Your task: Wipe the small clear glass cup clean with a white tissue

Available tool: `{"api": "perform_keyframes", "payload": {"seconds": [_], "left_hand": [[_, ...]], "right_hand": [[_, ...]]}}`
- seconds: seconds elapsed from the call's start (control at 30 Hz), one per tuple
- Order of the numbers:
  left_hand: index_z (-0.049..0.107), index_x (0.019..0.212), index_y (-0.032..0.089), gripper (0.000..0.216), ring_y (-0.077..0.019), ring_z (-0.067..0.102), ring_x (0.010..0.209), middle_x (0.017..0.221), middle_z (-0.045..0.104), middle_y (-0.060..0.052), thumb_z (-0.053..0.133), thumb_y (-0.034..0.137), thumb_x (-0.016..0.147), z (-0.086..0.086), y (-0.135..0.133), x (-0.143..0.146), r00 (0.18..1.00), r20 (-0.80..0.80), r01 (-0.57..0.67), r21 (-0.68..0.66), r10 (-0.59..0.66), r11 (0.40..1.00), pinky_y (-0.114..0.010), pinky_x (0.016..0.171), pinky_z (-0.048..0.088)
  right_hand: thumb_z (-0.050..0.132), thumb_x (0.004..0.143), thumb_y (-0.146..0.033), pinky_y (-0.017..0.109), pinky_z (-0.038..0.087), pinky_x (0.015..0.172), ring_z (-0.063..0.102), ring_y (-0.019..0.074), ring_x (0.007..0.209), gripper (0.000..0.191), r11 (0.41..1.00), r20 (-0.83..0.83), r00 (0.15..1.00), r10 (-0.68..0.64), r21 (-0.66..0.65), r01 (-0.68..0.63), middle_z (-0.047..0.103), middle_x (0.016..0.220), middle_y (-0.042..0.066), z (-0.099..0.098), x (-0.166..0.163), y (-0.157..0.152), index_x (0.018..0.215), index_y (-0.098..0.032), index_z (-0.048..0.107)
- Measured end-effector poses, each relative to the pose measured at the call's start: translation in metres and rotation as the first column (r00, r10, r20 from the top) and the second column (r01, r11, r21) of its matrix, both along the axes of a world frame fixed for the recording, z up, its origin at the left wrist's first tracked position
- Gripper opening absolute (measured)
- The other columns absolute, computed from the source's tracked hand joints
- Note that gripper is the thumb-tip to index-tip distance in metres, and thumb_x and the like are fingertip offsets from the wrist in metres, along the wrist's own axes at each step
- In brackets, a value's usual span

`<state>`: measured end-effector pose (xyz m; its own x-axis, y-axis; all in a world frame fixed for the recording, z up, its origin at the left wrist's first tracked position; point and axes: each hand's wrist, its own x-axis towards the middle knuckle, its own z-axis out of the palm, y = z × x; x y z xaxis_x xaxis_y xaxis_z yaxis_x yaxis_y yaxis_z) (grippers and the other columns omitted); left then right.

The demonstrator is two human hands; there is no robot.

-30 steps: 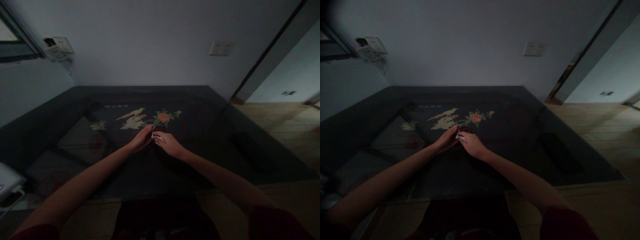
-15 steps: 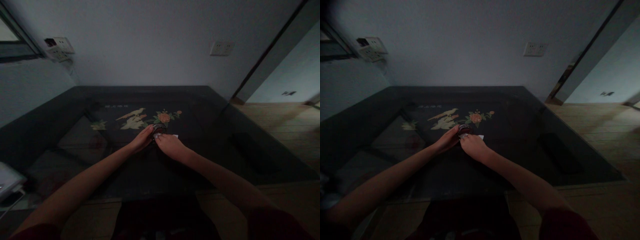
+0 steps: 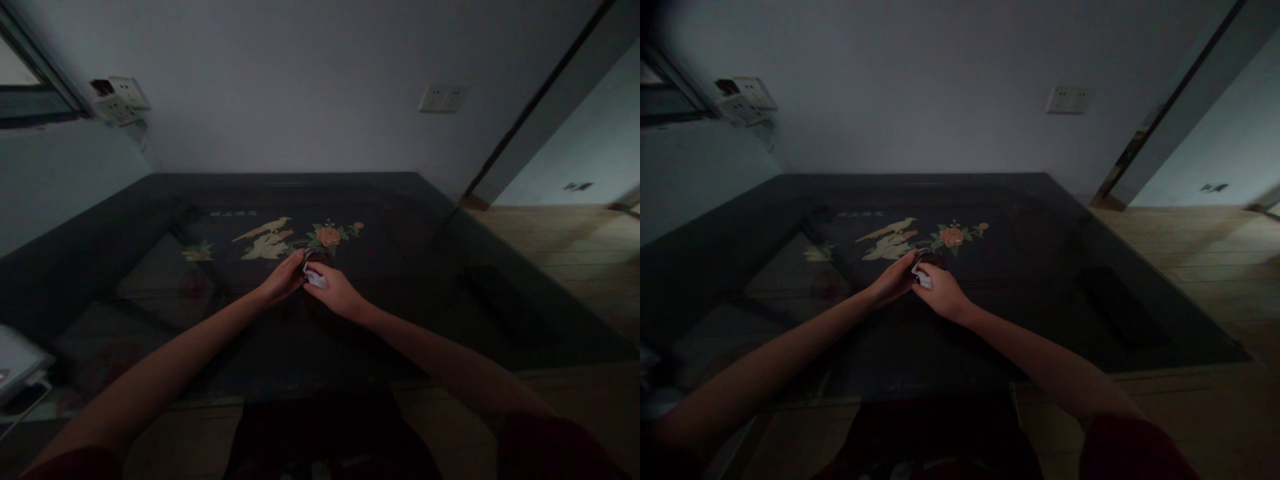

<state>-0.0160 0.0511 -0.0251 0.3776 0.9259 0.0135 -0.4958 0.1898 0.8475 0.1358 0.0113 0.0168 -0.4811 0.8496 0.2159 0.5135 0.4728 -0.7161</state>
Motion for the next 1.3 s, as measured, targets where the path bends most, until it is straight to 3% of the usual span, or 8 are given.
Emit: {"api": "perform_keyframes", "payload": {"seconds": [0.2,0.43,0.6,0.77,0.9,1.03,1.17,1.3], "left_hand": [[0.064,0.104,0.014,0.028,-0.0234,0.06,0.106,0.107,0.068,-0.01,0.062,0.034,0.085,0.002,-0.001,0.0,1.0,-0.011,-0.009,-0.039,0.008,0.999,-0.033,0.093,0.045],[0.064,0.102,0.014,0.03,-0.0241,0.06,0.108,0.107,0.069,-0.01,0.067,0.035,0.081,0.002,-0.001,0.001,1.0,-0.008,0.004,-0.022,-0.004,1.0,-0.031,0.092,0.043],[0.063,0.104,0.015,0.033,-0.0233,0.059,0.107,0.106,0.068,-0.01,0.069,0.035,0.079,0.003,-0.001,0.003,1.0,-0.006,0.0,-0.006,0.0,1.0,-0.03,0.091,0.041],[0.063,0.106,0.014,0.035,-0.0242,0.06,0.105,0.107,0.068,-0.011,0.067,0.038,0.081,0.001,0.0,0.001,1.0,-0.004,0.012,-0.03,-0.012,0.999,-0.033,0.092,0.042],[0.063,0.106,0.013,0.034,-0.0237,0.061,0.101,0.105,0.068,-0.01,0.065,0.037,0.082,0.0,0.0,0.001,1.0,0.0,0.0,-0.016,0.0,1.0,-0.033,0.091,0.044],[0.063,0.104,0.015,0.033,-0.0211,0.063,0.096,0.1,0.068,-0.008,0.066,0.038,0.081,0.0,0.0,0.001,1.0,-0.001,-0.029,-0.015,0.029,0.999,-0.03,0.085,0.047],[0.063,0.104,0.014,0.032,-0.0221,0.062,0.098,0.102,0.068,-0.009,0.065,0.037,0.083,0.001,0.0,0.001,1.0,-0.017,-0.023,-0.041,0.022,0.999,-0.031,0.087,0.046],[0.064,0.106,0.013,0.032,-0.0226,0.062,0.099,0.102,0.069,-0.011,0.063,0.036,0.084,0.001,-0.001,0.0,1.0,-0.002,-0.006,-0.054,0.006,0.999,-0.032,0.09,0.044]], "right_hand": [[0.056,0.086,-0.019,0.033,0.045,0.089,0.062,0.0218,0.103,0.029,0.995,0.217,0.976,0.02,0.094,-0.041,0.066,0.113,0.014,0.004,0.004,0.0,0.114,-0.011,0.058],[0.043,0.091,-0.012,0.035,0.049,0.08,0.064,0.0253,0.097,0.024,0.915,0.682,0.731,0.028,0.277,-0.294,0.068,0.104,0.017,0.014,0.01,0.001,0.106,-0.008,0.062],[0.041,0.09,-0.008,0.036,0.049,0.078,0.065,0.0264,0.093,0.026,0.88,0.764,0.645,-0.009,0.312,-0.357,0.069,0.1,0.018,0.015,0.009,0.003,0.101,-0.007,0.064],[0.047,0.089,-0.015,0.032,0.048,0.08,0.064,0.0247,0.096,0.021,0.943,0.585,0.811,-0.018,0.28,-0.181,0.069,0.104,0.014,0.011,0.007,-0.001,0.104,-0.01,0.062],[0.058,0.085,-0.021,0.029,0.047,0.083,0.065,0.0208,0.096,0.022,0.999,0.15,0.989,-0.001,0.052,-0.007,0.07,0.106,0.01,0.007,0.004,0.004,0.105,-0.013,0.063],[0.057,0.084,-0.016,0.027,0.047,0.082,0.065,0.0186,0.095,0.023,0.995,-0.152,0.988,0.003,-0.096,-0.017,0.071,0.103,0.01,0.005,0.003,0.01,0.106,-0.01,0.064],[0.059,0.085,-0.02,0.031,0.047,0.082,0.065,0.021,0.094,0.025,0.996,0.122,0.992,0.042,0.067,-0.051,0.07,0.104,0.011,0.005,0.005,0.005,0.107,-0.01,0.063],[0.048,0.09,-0.012,0.034,0.047,0.083,0.063,0.0242,0.1,0.024,0.915,0.573,0.816,0.069,0.29,-0.282,0.068,0.105,0.016,0.008,0.011,0.003,0.109,-0.007,0.061]]}}
